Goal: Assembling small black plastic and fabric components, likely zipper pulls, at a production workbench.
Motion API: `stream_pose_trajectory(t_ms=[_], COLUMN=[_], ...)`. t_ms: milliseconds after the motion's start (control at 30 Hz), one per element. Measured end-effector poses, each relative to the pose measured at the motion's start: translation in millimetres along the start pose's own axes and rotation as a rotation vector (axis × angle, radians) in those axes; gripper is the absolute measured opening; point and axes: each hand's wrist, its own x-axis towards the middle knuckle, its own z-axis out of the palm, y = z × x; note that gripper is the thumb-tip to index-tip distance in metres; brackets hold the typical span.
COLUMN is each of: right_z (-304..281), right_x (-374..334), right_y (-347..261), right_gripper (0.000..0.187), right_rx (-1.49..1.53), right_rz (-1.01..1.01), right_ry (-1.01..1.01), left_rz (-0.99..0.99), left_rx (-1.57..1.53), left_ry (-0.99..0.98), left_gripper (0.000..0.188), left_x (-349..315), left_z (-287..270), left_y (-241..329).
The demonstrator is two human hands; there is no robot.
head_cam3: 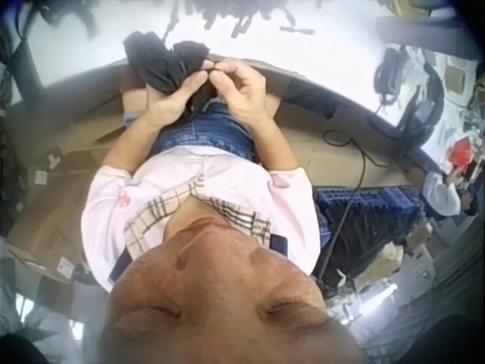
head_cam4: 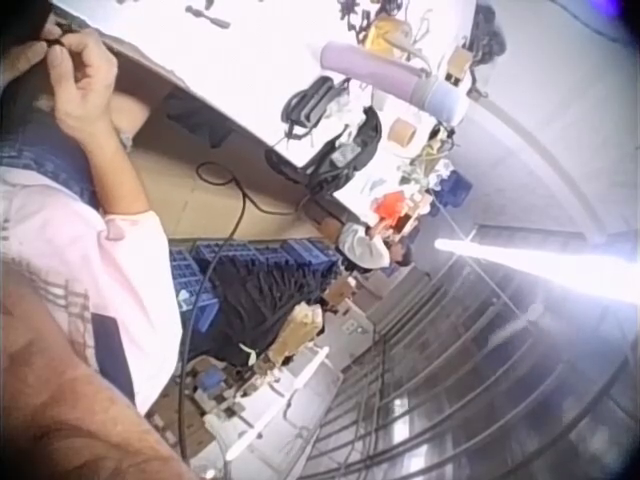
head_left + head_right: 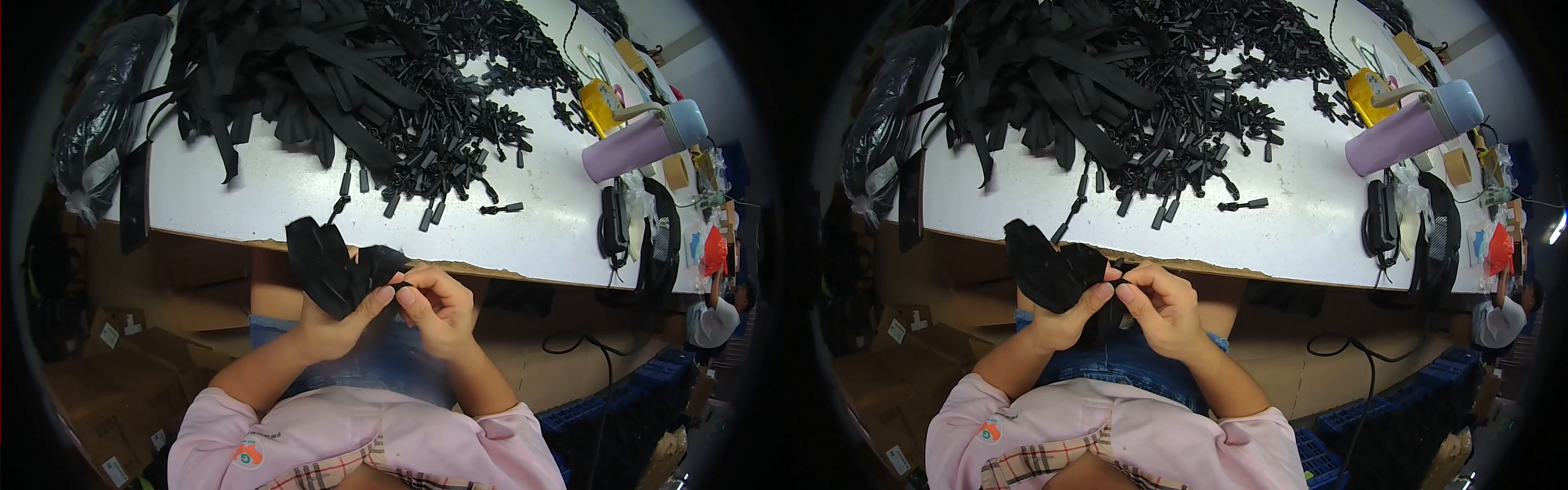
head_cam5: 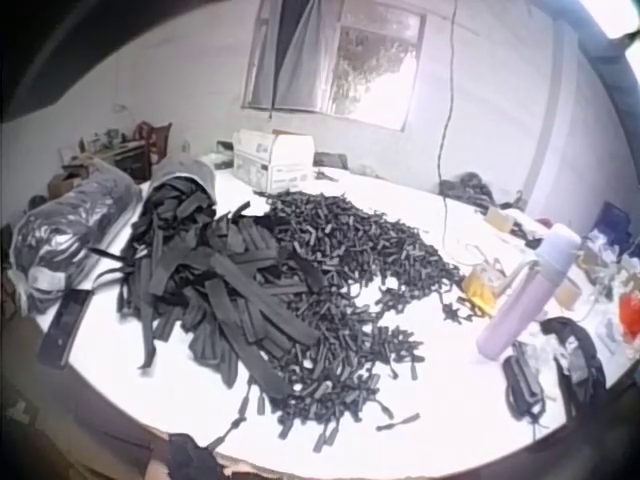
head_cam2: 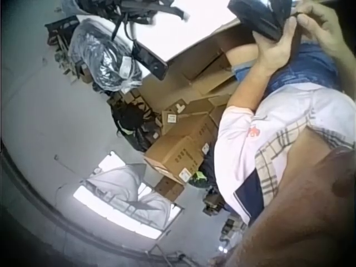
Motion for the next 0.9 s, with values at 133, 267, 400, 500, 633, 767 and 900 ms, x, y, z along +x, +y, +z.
stream_pose_trajectory(t_ms=[133,267,400,500,633,767,900], right_z=[4,-1,-3,6,15,10,0], right_x=[4,11,9,6,15,20,9], right_y=[-3,-14,-11,-10,-26,-18,-12], right_gripper=[0.007,0.012,0.016,0.018,0.038,0.032,0.017], right_rx=[-0.334,-0.146,-0.395,-0.700,-0.688,-0.908,-0.461], right_rz=[-0.292,0.007,-0.031,-0.296,-0.521,-0.689,-0.441], right_ry=[0.073,-0.047,-0.413,-0.148,0.090,0.064,-0.017], left_rz=[-0.159,-0.054,-0.096,-0.154,-0.153,-0.291,-0.216], left_rx=[-0.142,-0.135,-0.144,-0.079,-0.083,-0.280,-0.291], left_ry=[0.052,0.066,0.181,0.180,0.058,-0.039,-0.026], left_gripper=[0.017,0.017,0.015,0.014,0.022,0.031,0.029], left_x=[1,-1,2,9,2,2,3], left_z=[-5,-2,-4,-10,-10,-14,-9], left_y=[-10,-11,-4,-1,-12,-9,-2])
